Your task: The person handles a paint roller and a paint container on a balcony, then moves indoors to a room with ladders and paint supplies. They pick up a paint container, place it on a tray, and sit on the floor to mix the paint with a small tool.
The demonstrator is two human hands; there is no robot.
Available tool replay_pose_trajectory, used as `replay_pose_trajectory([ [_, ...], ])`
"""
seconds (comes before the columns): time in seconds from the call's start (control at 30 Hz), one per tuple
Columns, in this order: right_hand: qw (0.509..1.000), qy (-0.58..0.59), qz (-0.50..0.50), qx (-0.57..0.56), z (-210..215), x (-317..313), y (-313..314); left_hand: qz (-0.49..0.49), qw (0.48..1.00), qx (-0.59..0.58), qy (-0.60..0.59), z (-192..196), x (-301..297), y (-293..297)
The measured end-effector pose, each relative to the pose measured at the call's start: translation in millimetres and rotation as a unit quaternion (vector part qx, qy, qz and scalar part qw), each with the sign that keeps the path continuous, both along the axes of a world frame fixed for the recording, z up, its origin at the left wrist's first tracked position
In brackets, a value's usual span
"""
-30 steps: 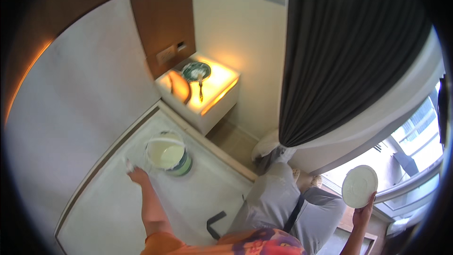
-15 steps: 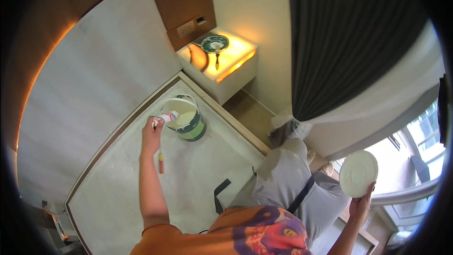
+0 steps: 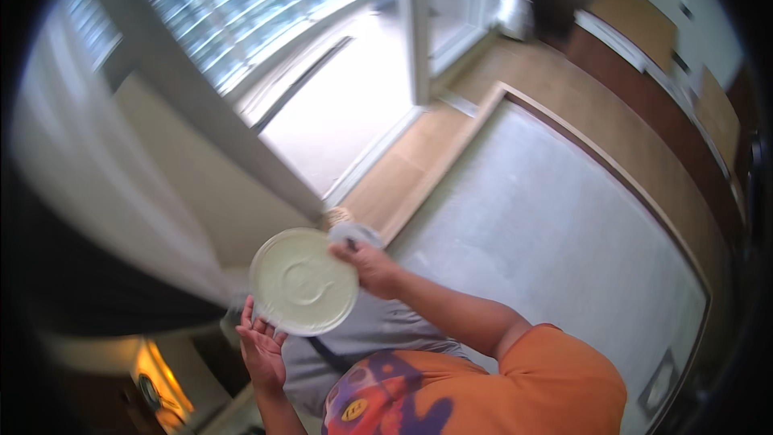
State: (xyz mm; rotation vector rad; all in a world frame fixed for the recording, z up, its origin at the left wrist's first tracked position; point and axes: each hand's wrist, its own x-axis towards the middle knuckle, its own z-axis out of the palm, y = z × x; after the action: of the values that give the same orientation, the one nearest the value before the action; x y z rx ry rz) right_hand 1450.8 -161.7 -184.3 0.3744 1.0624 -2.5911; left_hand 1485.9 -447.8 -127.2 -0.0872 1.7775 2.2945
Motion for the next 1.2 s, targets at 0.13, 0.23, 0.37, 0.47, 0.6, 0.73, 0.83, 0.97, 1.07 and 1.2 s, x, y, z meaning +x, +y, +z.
replay_pose_trajectory([
  [0.13, 0.999, 0.034, -0.018, -0.038, -13.9, 4.5, 46.1, -0.109, 0.993, 0.034, -0.029, 1.9, -74.3, 87.2],
  [0.23, 0.994, 0.037, -0.102, -0.012, -19.6, 19.1, 85.8, -0.203, 0.979, -0.014, -0.017, -13.8, -109.2, 121.1],
  [0.37, 0.975, -0.021, -0.191, 0.115, -37.0, 80.4, 162.3, -0.237, 0.954, 0.124, -0.137, -62.1, -130.2, 155.5],
  [0.47, 0.899, -0.145, -0.352, 0.215, -82.3, 179.7, 234.4, -0.309, 0.918, 0.180, -0.174, -102.0, -142.7, 186.5],
  [0.6, 0.609, -0.395, -0.578, 0.373, -153.5, 372.2, 283.7, -0.409, 0.905, -0.083, 0.082, -125.7, -145.5, 224.0],
  [0.73, 0.379, -0.587, -0.547, 0.462, -190.7, 553.6, 268.2, -0.457, 0.871, 0.150, -0.103, -127.0, -135.8, 245.3],
  [0.83, 0.295, -0.629, -0.595, 0.404, -197.0, 640.5, 244.9, -0.402, 0.895, 0.123, -0.148, -127.5, -134.4, 245.9],
  [0.97, 0.183, -0.625, -0.661, 0.374, -197.0, 709.9, 219.0, -0.395, 0.903, 0.111, -0.129, -128.4, -159.2, 236.9],
  [1.07, 0.180, -0.607, -0.672, 0.383, -190.3, 771.4, 211.6, -0.325, 0.937, 0.064, -0.112, -114.6, -184.9, 232.4],
  [1.2, 0.111, -0.634, -0.648, 0.407, -186.5, 860.1, 209.0, -0.242, 0.969, -0.006, -0.039, -73.4, -198.7, 258.4],
])
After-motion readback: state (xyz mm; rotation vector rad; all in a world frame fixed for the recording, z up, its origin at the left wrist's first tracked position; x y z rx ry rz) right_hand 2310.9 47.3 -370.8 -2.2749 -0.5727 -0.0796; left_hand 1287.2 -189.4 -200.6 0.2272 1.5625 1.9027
